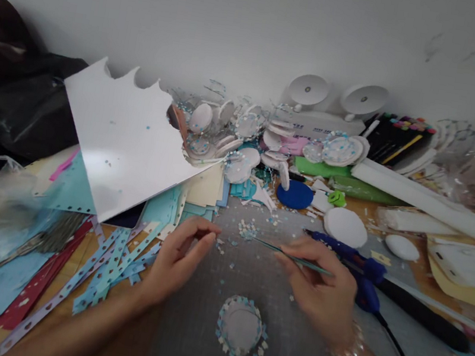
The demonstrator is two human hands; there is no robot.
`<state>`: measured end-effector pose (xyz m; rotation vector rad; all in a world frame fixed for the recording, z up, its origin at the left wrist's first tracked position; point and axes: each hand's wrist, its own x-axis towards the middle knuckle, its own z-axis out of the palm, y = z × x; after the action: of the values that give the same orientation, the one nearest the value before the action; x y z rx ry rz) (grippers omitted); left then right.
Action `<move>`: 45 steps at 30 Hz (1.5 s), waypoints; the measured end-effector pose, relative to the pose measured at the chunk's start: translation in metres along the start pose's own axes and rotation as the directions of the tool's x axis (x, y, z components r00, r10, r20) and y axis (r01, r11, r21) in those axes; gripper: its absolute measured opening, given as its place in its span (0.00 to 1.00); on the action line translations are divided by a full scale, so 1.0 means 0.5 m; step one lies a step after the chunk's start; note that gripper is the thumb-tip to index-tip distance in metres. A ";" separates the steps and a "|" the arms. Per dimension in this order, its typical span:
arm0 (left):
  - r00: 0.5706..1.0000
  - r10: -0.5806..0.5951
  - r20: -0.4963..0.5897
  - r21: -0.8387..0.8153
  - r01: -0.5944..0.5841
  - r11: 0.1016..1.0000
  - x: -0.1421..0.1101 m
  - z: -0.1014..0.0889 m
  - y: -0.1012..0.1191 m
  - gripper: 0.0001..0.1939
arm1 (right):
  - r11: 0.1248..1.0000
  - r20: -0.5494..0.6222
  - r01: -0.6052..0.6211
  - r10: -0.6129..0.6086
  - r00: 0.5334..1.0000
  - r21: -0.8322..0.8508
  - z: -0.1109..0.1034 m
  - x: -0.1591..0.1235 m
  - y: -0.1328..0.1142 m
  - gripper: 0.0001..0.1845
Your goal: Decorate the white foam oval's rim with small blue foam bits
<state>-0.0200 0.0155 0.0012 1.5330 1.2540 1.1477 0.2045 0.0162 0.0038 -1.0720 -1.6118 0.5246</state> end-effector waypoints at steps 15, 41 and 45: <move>0.983 0.125 0.132 -0.060 -0.118 0.991 -0.027 0.044 0.031 0.03 | 0.984 0.122 0.126 -0.142 0.982 0.127 -0.025 -0.054 -0.051 0.26; 0.955 0.111 0.276 -0.002 -0.115 0.993 -0.020 0.019 0.019 0.06 | 0.931 0.002 -0.187 0.196 0.981 0.313 0.002 -0.052 -0.038 0.08; 0.952 0.103 0.287 -0.004 -0.106 0.994 -0.020 0.020 0.012 0.06 | 0.920 0.043 -0.193 0.190 0.981 0.340 0.000 -0.051 -0.036 0.09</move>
<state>-0.0100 0.0041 0.0032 1.7216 0.9959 0.9422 0.1980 -0.0144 0.0041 -0.9652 -1.3643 0.9084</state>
